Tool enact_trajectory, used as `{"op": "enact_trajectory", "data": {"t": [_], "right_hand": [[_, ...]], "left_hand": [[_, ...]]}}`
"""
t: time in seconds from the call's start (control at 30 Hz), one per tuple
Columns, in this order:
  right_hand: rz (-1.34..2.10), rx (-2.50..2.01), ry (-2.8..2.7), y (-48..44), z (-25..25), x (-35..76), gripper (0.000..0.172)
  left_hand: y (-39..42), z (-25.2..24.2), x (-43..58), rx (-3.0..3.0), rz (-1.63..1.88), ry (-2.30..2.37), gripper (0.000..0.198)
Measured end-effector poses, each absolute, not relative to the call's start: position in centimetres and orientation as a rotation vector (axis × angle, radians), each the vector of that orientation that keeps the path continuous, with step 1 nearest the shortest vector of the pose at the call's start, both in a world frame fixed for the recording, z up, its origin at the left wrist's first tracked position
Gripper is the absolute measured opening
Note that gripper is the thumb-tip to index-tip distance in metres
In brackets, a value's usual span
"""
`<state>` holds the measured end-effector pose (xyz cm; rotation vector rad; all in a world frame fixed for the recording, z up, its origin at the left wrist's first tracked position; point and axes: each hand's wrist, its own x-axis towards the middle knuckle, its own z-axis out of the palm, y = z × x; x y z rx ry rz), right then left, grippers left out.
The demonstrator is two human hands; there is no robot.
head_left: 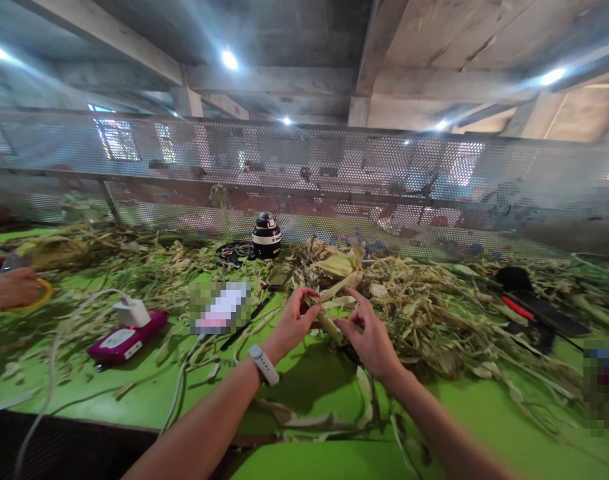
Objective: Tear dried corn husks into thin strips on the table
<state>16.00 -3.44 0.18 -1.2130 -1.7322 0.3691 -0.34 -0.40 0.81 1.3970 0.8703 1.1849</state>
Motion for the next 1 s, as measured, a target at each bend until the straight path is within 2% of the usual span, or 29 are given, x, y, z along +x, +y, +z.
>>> {"op": "enact_trajectory", "data": {"t": [0.2,0.37,0.6,0.73,1.0], "right_hand": [[0.203,-1.228,-1.950,-4.2,-0.4,15.6,0.037],[0.102,-1.260,-2.046,-4.2,-0.8,15.9,0.012],[0.020,-1.153,-2.180,-4.8,0.6,15.6,0.015],[-0.100,-1.059,-2.019,-4.5,1.3,16.0,0.015],[0.090,-1.268,-1.804,-3.5,0.7,16.9,0.018]], "left_hand": [[-0.1,0.4,-0.3,1.509,1.275,0.967,0.029],[0.4,-0.2,-0.5,1.768,1.346,1.090,0.017],[-0.1,0.4,-0.5,1.757,1.331,1.092,0.017],[-0.7,1.0,-0.5,1.675,1.160,0.927,0.021],[-0.7,1.0,-0.3,1.534,0.989,0.759,0.034]]}}
